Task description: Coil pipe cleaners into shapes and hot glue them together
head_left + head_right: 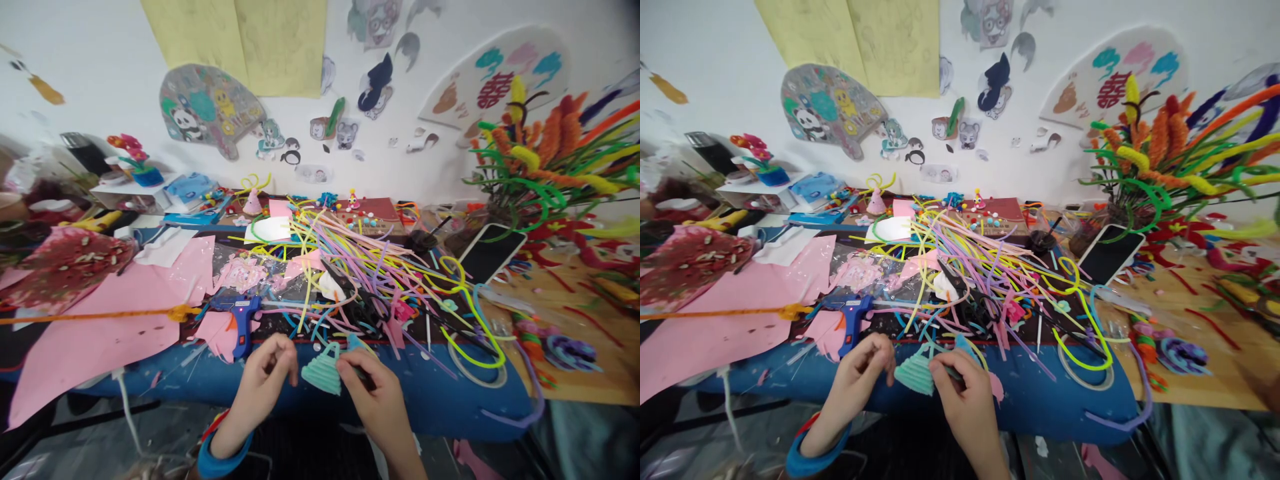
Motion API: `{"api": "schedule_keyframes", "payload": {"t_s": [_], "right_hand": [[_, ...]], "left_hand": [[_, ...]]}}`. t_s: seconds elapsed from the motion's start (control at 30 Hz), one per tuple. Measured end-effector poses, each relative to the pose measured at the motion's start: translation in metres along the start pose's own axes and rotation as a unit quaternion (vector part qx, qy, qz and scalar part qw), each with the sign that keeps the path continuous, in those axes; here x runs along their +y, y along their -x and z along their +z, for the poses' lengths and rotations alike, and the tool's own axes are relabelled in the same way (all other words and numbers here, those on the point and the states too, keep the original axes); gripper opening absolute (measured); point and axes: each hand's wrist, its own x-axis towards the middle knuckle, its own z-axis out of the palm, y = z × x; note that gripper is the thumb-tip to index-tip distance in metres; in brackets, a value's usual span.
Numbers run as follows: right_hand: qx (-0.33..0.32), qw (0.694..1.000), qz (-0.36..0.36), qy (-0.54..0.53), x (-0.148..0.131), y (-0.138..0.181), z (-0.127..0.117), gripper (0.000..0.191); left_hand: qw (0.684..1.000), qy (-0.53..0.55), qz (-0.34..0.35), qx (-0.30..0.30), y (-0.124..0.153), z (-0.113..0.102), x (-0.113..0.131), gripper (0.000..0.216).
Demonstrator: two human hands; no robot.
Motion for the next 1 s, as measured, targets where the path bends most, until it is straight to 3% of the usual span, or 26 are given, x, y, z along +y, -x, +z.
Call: {"api": "schedule_keyframes", "payload": {"t_s": [0.13,0.2,0.27,0.37,0.47,0.53,0.63,0.8,0.87,1.0], "right_hand": [[-0.006,1.000,0.000,0.002,-0.003,0.001,-0.003,0.023],[-0.021,1.000,-0.006,0.008,-0.004,0.001,-0.004,0.023],[-0.044,0.999,-0.017,0.021,-0.005,0.001,-0.004,0.023],[-0.077,0.995,-0.025,0.053,-0.006,0.002,-0.003,0.021],[-0.104,0.991,-0.036,0.070,-0.007,0.004,-0.002,0.019],[-0.120,0.989,-0.048,0.071,-0.007,0.004,-0.001,0.018],[-0.135,0.986,-0.061,0.079,-0.008,0.004,0.000,0.017],[-0.128,0.987,-0.056,0.079,-0.010,0.003,0.000,0.018],[-0.112,0.990,-0.047,0.078,-0.010,0.003,0.000,0.019],[-0.092,0.992,-0.044,0.074,-0.007,0.004,0.001,0.018]], "left_hand": [[0.981,0.133,0.018,0.143,-0.006,0.000,-0.001,0.033],[0.975,0.145,0.033,0.167,-0.008,-0.002,0.000,0.038],[0.983,0.098,0.043,0.147,-0.006,-0.004,0.001,0.036],[0.998,-0.007,0.040,0.047,-0.003,-0.005,0.006,0.015],[0.995,-0.056,0.056,-0.059,-0.003,0.000,0.015,0.025],[0.990,-0.078,0.067,-0.099,-0.005,0.005,0.019,0.020],[0.988,-0.096,0.067,-0.101,-0.009,0.010,0.018,0.012],[0.998,-0.057,0.033,0.016,-0.012,0.007,0.014,0.035],[0.999,-0.040,0.009,0.002,-0.012,0.005,0.015,0.035],[0.992,-0.075,-0.030,-0.098,-0.008,0.004,0.014,0.019]]}}
